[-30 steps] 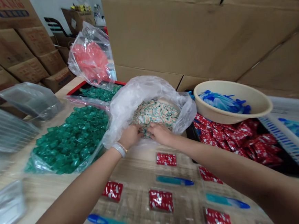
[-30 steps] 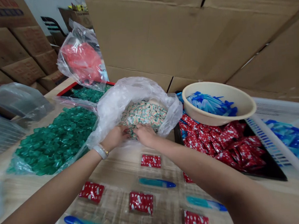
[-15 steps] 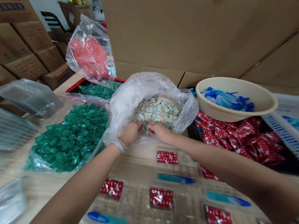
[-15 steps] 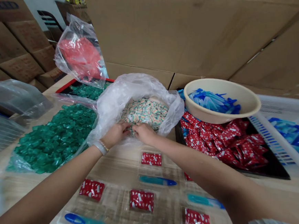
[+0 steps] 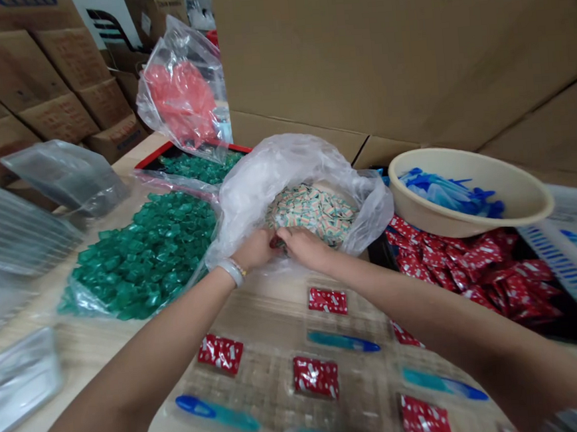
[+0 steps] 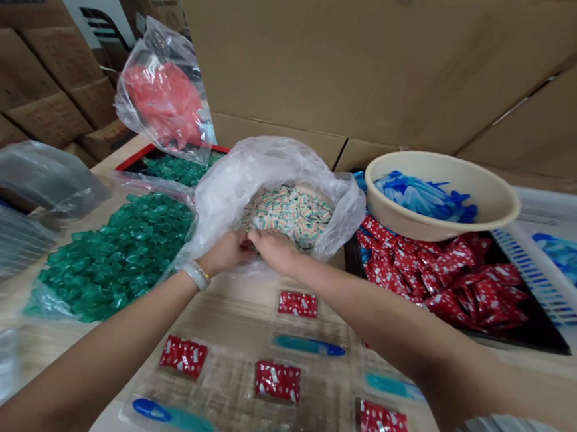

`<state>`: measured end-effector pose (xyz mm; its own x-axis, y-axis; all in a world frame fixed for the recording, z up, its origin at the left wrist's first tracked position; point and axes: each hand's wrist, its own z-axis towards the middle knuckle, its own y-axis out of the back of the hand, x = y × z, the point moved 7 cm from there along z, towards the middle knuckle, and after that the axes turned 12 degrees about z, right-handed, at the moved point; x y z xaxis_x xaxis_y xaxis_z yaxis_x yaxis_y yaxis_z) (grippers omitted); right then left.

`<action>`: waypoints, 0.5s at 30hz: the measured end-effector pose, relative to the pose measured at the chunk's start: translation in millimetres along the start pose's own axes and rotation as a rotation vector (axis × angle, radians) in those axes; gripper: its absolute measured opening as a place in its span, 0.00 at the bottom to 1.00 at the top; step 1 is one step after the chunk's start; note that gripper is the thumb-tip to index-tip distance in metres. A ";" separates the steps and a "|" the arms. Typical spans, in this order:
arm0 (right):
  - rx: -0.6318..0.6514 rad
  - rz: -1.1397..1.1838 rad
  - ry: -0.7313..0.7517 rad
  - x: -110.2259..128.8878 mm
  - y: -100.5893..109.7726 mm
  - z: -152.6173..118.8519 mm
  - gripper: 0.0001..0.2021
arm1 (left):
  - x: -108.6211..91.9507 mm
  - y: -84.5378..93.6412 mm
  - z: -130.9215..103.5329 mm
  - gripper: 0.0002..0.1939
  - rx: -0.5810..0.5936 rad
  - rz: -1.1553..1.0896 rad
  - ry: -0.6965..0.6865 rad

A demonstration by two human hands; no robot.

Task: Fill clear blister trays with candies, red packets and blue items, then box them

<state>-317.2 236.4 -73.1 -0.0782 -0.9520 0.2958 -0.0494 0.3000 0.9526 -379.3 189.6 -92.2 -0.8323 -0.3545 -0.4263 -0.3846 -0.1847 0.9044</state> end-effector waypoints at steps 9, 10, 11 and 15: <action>-0.014 0.009 -0.147 -17.1 -2.8 -4.2 0.12 | -17.2 -0.4 -10.8 0.12 -0.079 0.052 -0.073; -0.015 0.029 -0.142 -17.7 -4.7 -3.2 0.11 | -17.8 -0.4 -11.1 0.12 -0.092 0.051 -0.071; -0.022 0.051 -0.139 -18.2 -6.4 -2.2 0.10 | -18.2 -0.4 -11.3 0.12 -0.105 0.054 -0.067; -0.085 0.130 -0.139 -21.7 -8.9 -0.8 0.11 | -17.8 -0.1 -11.8 0.13 -0.130 0.056 -0.058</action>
<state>-314.3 254.4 -87.9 -0.2151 -0.8863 0.4100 0.0534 0.4086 0.9112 -359.7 185.1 -84.8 -0.8739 -0.3149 -0.3704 -0.2851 -0.2851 0.9151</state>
